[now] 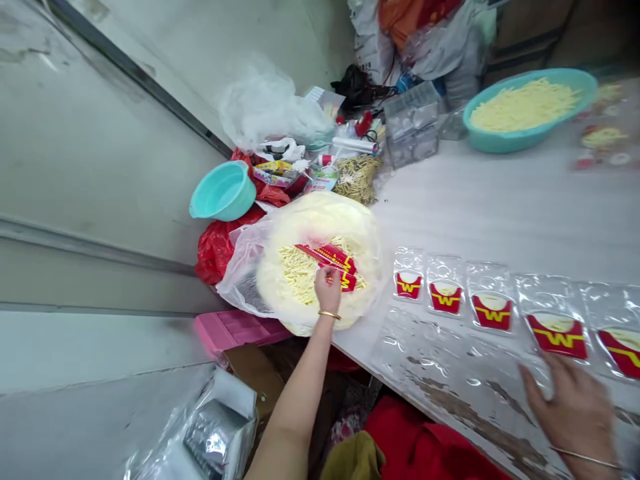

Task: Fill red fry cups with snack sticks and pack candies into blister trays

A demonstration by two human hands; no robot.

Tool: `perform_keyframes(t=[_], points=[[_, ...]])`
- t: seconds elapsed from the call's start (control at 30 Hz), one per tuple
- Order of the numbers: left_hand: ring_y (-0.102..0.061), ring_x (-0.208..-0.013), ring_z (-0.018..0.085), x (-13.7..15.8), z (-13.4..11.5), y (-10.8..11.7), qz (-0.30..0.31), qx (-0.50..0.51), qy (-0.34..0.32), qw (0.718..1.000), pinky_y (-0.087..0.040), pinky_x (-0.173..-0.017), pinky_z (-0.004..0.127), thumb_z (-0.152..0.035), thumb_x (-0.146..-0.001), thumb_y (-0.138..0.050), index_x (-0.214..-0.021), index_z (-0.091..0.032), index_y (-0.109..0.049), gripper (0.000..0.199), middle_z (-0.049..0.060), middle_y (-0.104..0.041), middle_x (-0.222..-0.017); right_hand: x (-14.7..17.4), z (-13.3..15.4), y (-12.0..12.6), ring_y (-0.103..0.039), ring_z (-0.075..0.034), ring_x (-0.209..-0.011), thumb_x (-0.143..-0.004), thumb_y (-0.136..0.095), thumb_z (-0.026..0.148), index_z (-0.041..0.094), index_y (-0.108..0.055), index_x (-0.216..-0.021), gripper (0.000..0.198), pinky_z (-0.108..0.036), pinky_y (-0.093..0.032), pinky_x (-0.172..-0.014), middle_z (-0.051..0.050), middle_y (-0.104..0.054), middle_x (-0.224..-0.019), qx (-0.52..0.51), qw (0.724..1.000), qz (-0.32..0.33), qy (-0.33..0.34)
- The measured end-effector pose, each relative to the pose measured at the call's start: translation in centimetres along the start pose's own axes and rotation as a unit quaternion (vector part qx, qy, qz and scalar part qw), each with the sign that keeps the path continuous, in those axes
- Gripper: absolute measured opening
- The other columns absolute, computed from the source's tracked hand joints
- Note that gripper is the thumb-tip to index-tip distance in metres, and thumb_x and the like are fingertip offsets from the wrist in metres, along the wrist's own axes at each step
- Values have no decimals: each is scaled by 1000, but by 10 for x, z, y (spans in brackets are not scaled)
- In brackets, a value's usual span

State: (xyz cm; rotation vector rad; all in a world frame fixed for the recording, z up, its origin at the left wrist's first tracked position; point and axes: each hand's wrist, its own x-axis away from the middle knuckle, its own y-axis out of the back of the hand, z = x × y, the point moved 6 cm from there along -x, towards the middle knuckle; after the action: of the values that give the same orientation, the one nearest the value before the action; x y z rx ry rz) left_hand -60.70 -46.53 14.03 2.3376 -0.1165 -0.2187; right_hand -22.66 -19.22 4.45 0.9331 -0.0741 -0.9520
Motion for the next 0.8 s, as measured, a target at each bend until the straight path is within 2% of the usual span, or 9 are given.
perform_keyframes(t=[0.03,0.07,0.17,0.27,0.37,0.5,0.57,0.7,0.8], points=[[-56,-97,17,-21,32,18,-6,-19,52,998,-45,-88,32,-24,-81,-55,-96,-17,-56,16,9,-59,-105,3,35,-23,-57,-41,-99,-84,-50,46,24,-53,-128,49,-58,-40,-80,-26,-60,-103,-24,998,32,52],[-56,-97,17,-38,57,29,4,-20,76,997,-45,-88,32,-22,-78,-58,-97,-16,-56,20,10,-58,-107,5,71,-47,-58,-37,-96,-85,-52,43,25,-52,-127,46,-55,-44,-81,-20,-62,-101,-48,992,66,94],[-60,-86,16,-69,109,35,70,8,109,991,-47,-80,30,-18,-68,-68,-92,-15,-59,26,7,-63,-95,3,175,-113,-57,-29,-99,-89,-52,34,23,-49,-126,39,-48,-47,-85,-12,-61,-108,-98,973,135,161],[-58,-69,12,-76,135,22,133,47,118,983,-47,-69,25,-14,-63,-69,-82,-14,-59,21,1,-63,-75,-11,265,-172,-53,-28,-104,-91,-48,32,20,-48,-127,38,-44,-47,-87,-12,-59,-113,-107,952,190,216],[-54,-63,9,-75,148,14,157,78,112,978,-45,-65,23,-13,-65,-65,-75,-15,-56,14,-2,-58,-69,-30,323,-224,-48,-31,-110,-90,-50,34,16,-41,-135,50,-46,-45,-88,-16,-53,-124,-55,943,228,237],[-51,-62,9,-69,156,11,183,120,93,971,-44,-63,21,-16,-70,-61,-72,-16,-53,9,-4,-55,-67,-50,357,-274,-44,-34,-113,-80,-62,40,11,-28,-142,76,-47,-42,-88,-20,-43,-136,22,939,251,232],[-50,-60,9,-67,159,11,190,132,88,969,-42,-61,21,-16,-71,-59,-70,-16,-51,8,-4,-53,-65,-55,363,-290,-44,-34,-110,-77,-64,42,12,-28,-143,80,-45,-42,-86,-19,-45,-134,45,935,263,235],[-49,-58,8,-70,167,19,184,151,92,967,-40,-58,20,-17,-73,-57,-70,-17,-50,8,-5,-52,-63,-58,368,-304,-46,-33,-103,-74,-63,45,14,-37,-138,76,-44,-41,-85,-17,-50,-125,62,924,278,256],[-50,-61,9,-78,177,42,131,160,108,972,-40,-60,20,-21,-79,-51,-77,-18,-48,5,-4,-52,-67,-59,369,-305,-46,-33,-102,-74,-62,45,14,-37,-138,76,-44,-40,-86,-17,-50,-125,67,921,280,262]])
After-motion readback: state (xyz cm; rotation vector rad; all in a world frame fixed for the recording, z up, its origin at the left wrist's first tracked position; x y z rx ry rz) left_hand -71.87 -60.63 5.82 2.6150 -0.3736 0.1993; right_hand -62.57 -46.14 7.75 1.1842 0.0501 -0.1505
